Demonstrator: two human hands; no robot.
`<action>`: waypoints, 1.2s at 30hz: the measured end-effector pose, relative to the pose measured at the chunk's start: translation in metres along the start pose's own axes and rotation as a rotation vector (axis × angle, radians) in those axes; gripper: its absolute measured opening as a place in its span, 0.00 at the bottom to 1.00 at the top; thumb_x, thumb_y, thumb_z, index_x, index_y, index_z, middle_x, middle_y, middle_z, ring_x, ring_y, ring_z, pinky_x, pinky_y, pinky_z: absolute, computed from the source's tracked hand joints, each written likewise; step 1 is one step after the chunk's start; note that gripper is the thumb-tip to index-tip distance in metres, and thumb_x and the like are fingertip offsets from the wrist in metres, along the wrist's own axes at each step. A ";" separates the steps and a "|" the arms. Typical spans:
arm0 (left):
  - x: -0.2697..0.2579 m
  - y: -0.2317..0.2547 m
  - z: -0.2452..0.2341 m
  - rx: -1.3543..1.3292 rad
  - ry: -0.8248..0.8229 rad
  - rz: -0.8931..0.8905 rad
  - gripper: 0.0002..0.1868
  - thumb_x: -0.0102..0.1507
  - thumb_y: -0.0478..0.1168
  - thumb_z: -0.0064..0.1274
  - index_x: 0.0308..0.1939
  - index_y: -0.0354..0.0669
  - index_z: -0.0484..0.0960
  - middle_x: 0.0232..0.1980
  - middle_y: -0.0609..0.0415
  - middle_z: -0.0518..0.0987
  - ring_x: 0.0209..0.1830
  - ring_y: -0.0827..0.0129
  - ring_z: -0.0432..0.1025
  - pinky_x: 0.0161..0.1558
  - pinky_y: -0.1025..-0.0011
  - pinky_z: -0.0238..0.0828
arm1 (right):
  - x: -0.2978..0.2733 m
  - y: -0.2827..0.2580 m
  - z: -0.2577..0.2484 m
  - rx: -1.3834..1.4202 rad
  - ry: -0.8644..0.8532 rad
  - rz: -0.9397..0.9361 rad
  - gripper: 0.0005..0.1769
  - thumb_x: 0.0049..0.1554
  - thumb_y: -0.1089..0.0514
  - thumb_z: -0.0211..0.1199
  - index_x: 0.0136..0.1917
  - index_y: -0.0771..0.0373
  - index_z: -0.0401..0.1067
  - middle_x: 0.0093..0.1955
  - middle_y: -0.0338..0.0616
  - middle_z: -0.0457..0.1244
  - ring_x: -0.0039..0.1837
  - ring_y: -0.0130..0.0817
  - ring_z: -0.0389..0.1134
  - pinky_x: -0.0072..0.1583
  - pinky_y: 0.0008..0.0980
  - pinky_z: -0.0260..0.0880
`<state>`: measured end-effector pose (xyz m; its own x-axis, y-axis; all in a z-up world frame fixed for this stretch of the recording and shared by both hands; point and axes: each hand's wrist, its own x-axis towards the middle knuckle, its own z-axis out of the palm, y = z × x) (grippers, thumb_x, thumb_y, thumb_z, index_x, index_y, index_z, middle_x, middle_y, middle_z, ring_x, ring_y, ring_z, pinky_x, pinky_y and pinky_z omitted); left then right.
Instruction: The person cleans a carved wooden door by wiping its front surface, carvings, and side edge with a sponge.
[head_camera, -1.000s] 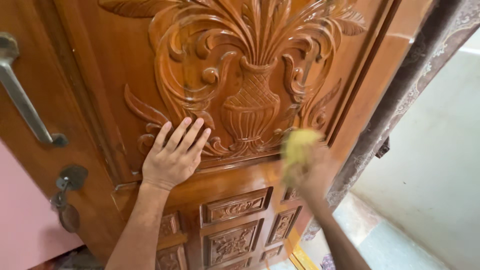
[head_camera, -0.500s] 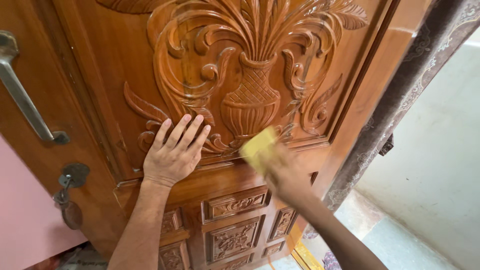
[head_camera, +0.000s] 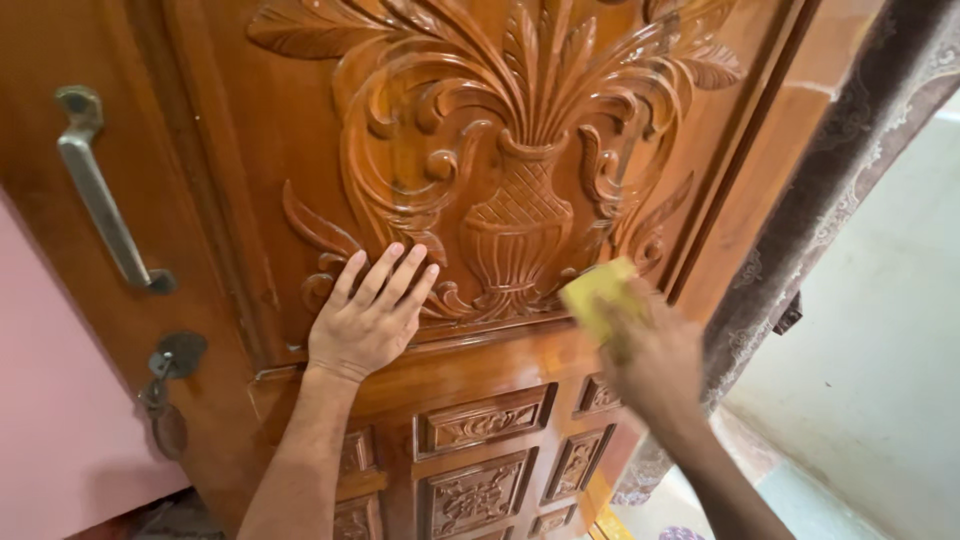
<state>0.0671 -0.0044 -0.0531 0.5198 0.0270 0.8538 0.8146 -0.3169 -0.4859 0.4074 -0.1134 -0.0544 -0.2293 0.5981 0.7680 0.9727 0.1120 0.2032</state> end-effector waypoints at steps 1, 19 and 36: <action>0.000 -0.002 0.001 0.005 -0.014 0.000 0.25 0.68 0.48 0.51 0.70 0.58 0.76 0.77 0.61 0.67 0.78 0.67 0.58 0.78 0.57 0.49 | 0.010 0.012 -0.006 0.002 -0.007 0.196 0.32 0.45 0.54 0.67 0.65 0.48 0.74 0.72 0.48 0.60 0.63 0.47 0.65 0.58 0.55 0.64; 0.000 0.002 0.000 0.005 -0.014 0.008 0.26 0.67 0.48 0.50 0.70 0.58 0.75 0.77 0.60 0.67 0.77 0.66 0.58 0.78 0.57 0.49 | 0.012 -0.010 -0.006 0.095 -0.275 0.105 0.32 0.46 0.49 0.65 0.65 0.47 0.75 0.70 0.45 0.60 0.69 0.46 0.63 0.61 0.48 0.66; -0.002 0.003 0.001 -0.005 -0.023 0.010 0.26 0.66 0.49 0.50 0.70 0.58 0.75 0.76 0.60 0.67 0.77 0.65 0.58 0.77 0.56 0.49 | 0.001 -0.015 -0.017 -0.070 -0.222 0.313 0.35 0.47 0.48 0.67 0.69 0.43 0.72 0.71 0.41 0.62 0.65 0.45 0.62 0.61 0.48 0.63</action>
<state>0.0686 -0.0043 -0.0565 0.5340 0.0455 0.8442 0.8079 -0.3216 -0.4937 0.3922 -0.1278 -0.0463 0.0992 0.7527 0.6508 0.9879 -0.1530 0.0264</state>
